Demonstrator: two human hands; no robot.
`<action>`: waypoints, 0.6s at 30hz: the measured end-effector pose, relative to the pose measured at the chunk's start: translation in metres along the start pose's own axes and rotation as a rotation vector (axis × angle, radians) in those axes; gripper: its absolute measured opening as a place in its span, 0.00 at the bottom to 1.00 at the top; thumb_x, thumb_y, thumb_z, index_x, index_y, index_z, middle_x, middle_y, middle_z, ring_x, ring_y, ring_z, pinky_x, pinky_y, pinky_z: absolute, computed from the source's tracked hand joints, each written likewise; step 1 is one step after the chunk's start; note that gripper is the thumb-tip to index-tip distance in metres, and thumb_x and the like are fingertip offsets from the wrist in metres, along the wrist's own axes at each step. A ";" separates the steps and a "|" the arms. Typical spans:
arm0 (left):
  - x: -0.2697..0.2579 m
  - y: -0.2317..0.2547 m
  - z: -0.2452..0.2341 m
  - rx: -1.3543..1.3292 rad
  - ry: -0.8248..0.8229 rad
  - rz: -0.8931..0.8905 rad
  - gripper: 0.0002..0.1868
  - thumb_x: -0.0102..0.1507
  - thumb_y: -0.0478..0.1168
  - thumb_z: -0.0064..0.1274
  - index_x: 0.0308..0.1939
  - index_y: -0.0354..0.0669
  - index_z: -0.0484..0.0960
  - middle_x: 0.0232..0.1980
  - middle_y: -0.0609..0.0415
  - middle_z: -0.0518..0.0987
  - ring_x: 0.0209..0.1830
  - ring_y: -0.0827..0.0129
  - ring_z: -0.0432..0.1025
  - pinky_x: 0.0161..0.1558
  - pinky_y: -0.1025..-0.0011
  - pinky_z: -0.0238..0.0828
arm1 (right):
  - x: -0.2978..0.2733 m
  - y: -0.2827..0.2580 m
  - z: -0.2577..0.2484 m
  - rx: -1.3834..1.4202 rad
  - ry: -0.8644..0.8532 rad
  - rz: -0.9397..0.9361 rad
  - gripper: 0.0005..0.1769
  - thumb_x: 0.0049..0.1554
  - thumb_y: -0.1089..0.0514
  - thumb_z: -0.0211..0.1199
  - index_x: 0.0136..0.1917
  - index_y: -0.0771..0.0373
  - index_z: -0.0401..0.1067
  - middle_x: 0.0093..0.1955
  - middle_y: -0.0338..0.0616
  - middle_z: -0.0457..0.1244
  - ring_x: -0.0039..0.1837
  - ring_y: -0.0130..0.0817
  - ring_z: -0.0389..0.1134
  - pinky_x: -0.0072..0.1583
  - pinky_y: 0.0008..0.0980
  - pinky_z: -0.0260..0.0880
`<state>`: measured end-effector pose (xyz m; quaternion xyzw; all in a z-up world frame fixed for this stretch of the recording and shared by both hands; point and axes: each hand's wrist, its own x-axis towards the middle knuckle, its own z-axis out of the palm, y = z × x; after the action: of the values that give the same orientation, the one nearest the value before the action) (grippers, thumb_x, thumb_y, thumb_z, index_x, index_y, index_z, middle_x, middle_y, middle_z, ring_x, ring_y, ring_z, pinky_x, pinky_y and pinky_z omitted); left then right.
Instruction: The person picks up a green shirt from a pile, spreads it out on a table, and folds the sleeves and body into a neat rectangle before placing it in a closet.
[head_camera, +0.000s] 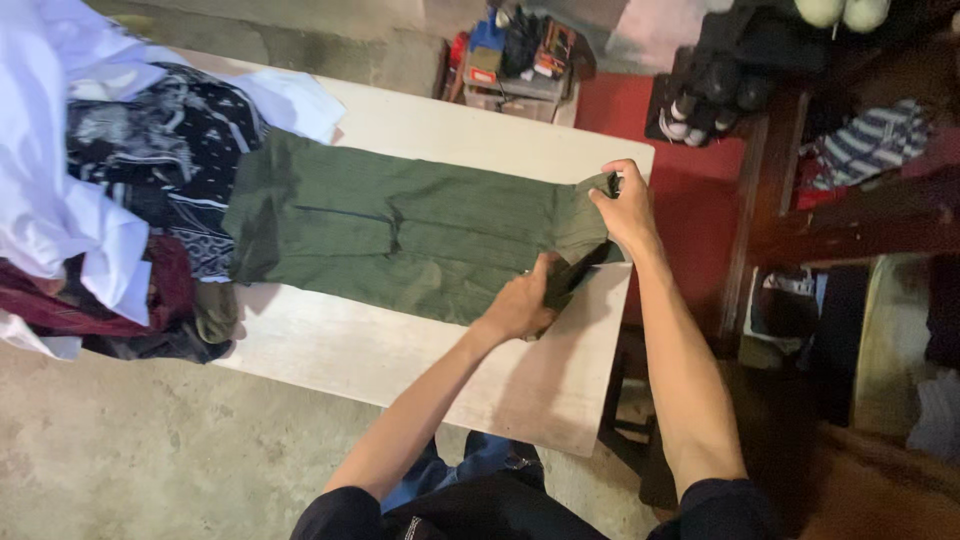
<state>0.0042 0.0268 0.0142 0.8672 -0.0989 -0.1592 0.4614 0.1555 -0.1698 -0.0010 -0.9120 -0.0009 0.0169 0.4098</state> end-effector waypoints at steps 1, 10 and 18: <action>-0.005 -0.002 -0.016 -0.006 -0.018 0.012 0.49 0.52 0.33 0.63 0.72 0.42 0.52 0.46 0.28 0.80 0.47 0.33 0.75 0.49 0.47 0.72 | 0.001 -0.014 0.003 0.017 0.011 -0.024 0.24 0.53 0.59 0.72 0.61 0.60 0.68 0.53 0.58 0.68 0.57 0.54 0.70 0.58 0.47 0.68; -0.072 -0.042 -0.141 -0.185 -0.120 -0.172 0.58 0.55 0.28 0.55 0.82 0.56 0.37 0.41 0.26 0.80 0.44 0.38 0.78 0.51 0.53 0.73 | 0.011 -0.138 0.080 0.133 -0.082 0.074 0.22 0.53 0.62 0.68 0.60 0.61 0.67 0.52 0.54 0.68 0.51 0.47 0.74 0.49 0.44 0.76; -0.101 -0.196 -0.144 -0.283 0.084 -0.121 0.62 0.52 0.29 0.57 0.81 0.52 0.32 0.54 0.28 0.76 0.55 0.38 0.74 0.58 0.53 0.71 | 0.006 -0.183 0.196 0.460 -0.456 0.262 0.29 0.60 0.55 0.61 0.72 0.56 0.55 0.59 0.55 0.67 0.49 0.43 0.74 0.47 0.43 0.78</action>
<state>-0.0318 0.2777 -0.0547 0.8037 -0.0037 -0.1626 0.5724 0.1571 0.0983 0.0054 -0.7610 0.0284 0.2723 0.5881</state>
